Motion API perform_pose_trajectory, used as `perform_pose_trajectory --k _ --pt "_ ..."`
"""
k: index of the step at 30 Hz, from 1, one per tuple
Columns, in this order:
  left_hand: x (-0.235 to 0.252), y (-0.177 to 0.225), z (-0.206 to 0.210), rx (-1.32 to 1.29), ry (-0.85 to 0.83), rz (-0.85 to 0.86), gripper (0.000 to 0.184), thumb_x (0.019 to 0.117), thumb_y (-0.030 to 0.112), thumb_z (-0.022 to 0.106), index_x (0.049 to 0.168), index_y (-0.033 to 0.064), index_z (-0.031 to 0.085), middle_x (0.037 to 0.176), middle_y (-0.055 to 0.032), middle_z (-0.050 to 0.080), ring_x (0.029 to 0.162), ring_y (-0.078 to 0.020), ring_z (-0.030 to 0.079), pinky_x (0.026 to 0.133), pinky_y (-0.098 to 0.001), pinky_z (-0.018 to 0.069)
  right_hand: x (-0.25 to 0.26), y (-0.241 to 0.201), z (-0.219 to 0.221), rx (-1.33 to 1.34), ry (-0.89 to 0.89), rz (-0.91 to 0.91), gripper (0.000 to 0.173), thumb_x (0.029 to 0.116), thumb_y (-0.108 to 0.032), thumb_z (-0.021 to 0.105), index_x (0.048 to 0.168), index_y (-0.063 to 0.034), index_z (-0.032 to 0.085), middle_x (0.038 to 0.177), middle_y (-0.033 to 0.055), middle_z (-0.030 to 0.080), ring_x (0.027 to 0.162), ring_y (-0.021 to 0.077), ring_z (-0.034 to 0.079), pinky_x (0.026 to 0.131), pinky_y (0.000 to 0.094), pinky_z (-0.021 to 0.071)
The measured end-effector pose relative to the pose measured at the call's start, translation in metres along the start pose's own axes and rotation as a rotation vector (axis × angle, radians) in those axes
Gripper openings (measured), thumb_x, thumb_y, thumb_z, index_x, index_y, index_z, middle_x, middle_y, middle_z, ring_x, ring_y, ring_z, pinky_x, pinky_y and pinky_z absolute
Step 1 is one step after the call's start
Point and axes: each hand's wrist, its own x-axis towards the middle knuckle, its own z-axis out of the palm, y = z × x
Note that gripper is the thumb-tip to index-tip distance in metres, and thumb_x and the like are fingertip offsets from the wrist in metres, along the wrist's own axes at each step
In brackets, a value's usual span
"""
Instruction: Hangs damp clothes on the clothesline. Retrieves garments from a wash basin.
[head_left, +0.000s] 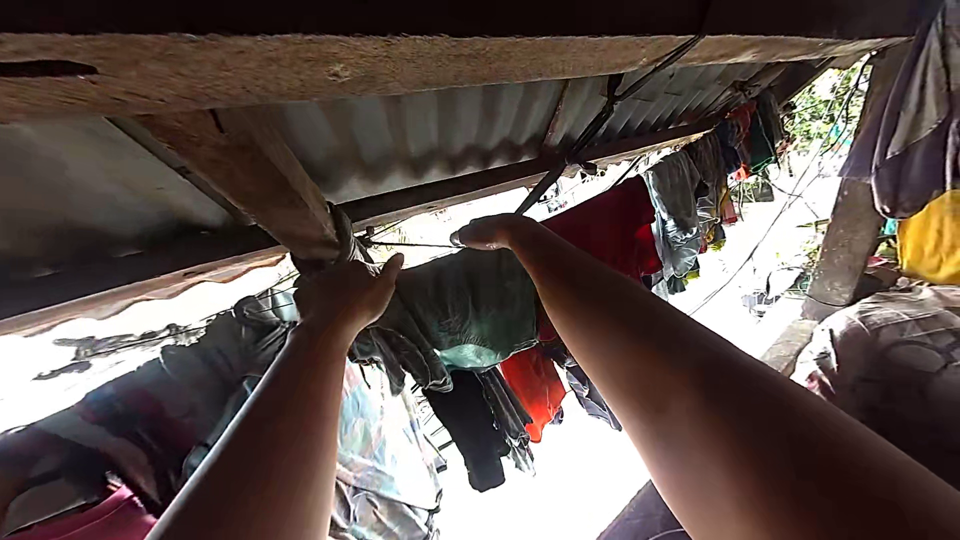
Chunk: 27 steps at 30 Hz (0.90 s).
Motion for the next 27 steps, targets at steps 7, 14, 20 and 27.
perform_pose_trajectory --k 7,14,20,27 --pt "-0.012 -0.005 -0.026 -0.142 -0.09 0.151 0.071 0.1063 0.054 0.041 0.115 -0.012 0.066 0.119 -0.04 0.061 0.12 -0.0566 0.055 0.099 -0.0749 0.0353 -0.016 0.034 0.007 0.044 0.337 -0.228 0.054 0.1097 -0.044 0.043 0.099 0.0031 0.068 0.1 0.0197 0.066 0.099 0.0328 0.064 0.087 0.0557 0.0476" --pt "-0.01 -0.013 -0.01 -0.068 -0.044 0.261 0.055 0.107 0.043 0.047 0.111 -0.0075 0.07 0.114 -0.0352 0.065 0.116 -0.0541 0.058 0.097 -0.0747 0.037 -0.042 0.153 0.006 0.163 0.839 0.108 0.059 0.0934 -0.011 0.064 0.15 -0.0091 0.049 0.138 0.0327 0.051 0.126 0.0495 0.053 0.098 0.0619 0.0474" --pt "-0.02 -0.012 0.0 -0.094 0.038 0.245 0.055 0.1079 0.038 0.047 0.096 -0.0131 0.065 0.093 -0.0378 0.062 0.095 -0.0567 0.06 0.082 -0.0755 0.0396 -0.021 0.21 0.008 0.158 0.636 0.165 0.068 0.0937 -0.021 0.07 0.156 -0.0132 0.044 0.156 0.0366 0.03 0.135 0.0526 0.044 0.105 0.0646 0.0434" --pt "-0.009 -0.02 0.009 -0.073 0.106 0.219 0.054 0.1065 0.039 0.05 0.097 -0.0112 0.067 0.096 -0.0378 0.064 0.098 -0.058 0.061 0.083 -0.0779 0.039 -0.02 0.233 -0.026 0.189 0.581 0.429 0.072 0.0921 -0.027 0.069 0.156 -0.0098 0.041 0.159 0.0296 0.032 0.137 0.0519 0.044 0.099 0.0719 0.0426"
